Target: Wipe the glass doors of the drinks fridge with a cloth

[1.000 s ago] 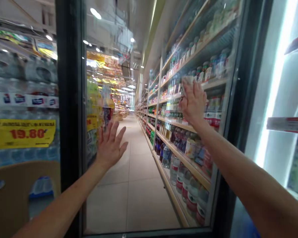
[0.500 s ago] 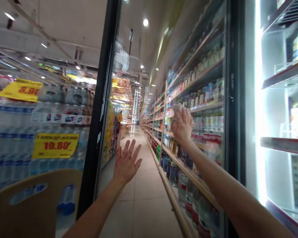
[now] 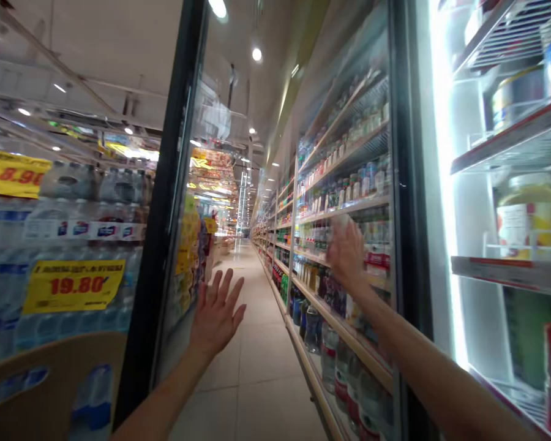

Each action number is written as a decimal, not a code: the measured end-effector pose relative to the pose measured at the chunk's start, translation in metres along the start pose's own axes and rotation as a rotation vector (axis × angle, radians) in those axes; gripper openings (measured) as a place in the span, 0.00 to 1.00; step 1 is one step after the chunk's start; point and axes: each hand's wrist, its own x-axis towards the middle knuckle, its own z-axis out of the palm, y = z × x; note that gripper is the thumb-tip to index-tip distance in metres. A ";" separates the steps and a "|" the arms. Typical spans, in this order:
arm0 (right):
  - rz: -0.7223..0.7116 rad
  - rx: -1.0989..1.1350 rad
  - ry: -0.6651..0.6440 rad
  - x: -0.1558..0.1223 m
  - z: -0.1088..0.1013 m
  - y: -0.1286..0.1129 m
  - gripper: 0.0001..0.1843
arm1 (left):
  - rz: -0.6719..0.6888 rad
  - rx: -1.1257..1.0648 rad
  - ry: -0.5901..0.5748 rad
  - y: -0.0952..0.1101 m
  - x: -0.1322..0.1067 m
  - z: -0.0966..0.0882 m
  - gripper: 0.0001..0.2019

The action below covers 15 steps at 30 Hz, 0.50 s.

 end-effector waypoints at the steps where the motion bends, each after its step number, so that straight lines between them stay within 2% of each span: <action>1: -0.245 0.029 -0.072 -0.008 0.002 -0.015 0.26 | -0.003 -0.004 0.002 0.000 0.000 0.001 0.26; 2: -0.467 0.057 -0.133 -0.014 0.003 -0.024 0.26 | -0.005 -0.009 0.002 -0.001 0.000 0.001 0.26; 3: -0.610 0.078 -0.173 -0.017 0.003 -0.026 0.25 | -0.006 -0.013 -0.001 -0.001 0.000 0.002 0.27; 4: -0.635 0.089 -0.180 -0.017 0.001 -0.020 0.24 | -0.003 -0.013 -0.007 -0.002 0.000 0.002 0.27; 5: -0.544 0.085 -0.150 -0.012 -0.003 -0.007 0.24 | 0.003 -0.011 -0.014 -0.002 0.000 0.001 0.27; 6: -0.361 0.061 -0.099 -0.005 -0.006 0.010 0.24 | 0.009 -0.007 -0.022 -0.002 0.000 0.001 0.27; 7: -0.098 0.034 -0.015 0.005 -0.009 0.027 0.23 | 0.014 -0.005 -0.032 -0.002 0.000 0.000 0.27; 8: 0.053 0.011 0.040 0.015 -0.011 0.043 0.25 | 0.015 -0.008 -0.043 -0.002 0.001 0.000 0.27; 10: 0.289 -0.012 0.083 0.031 -0.010 0.056 0.27 | 0.001 -0.034 -0.070 -0.002 0.001 0.000 0.28; 11: 0.299 -0.021 0.068 0.034 -0.007 0.052 0.28 | -0.009 -0.053 -0.084 -0.002 0.001 0.000 0.28; 12: 0.245 -0.023 0.031 0.034 -0.005 0.042 0.28 | -0.018 -0.071 -0.099 -0.002 0.001 0.000 0.28; 13: 0.119 -0.018 -0.036 0.031 -0.003 0.029 0.29 | -0.027 -0.087 -0.113 -0.003 0.002 0.001 0.28; 15: -0.260 0.010 -0.233 0.024 -0.002 0.004 0.29 | -0.047 -0.107 -0.142 -0.004 0.003 0.002 0.27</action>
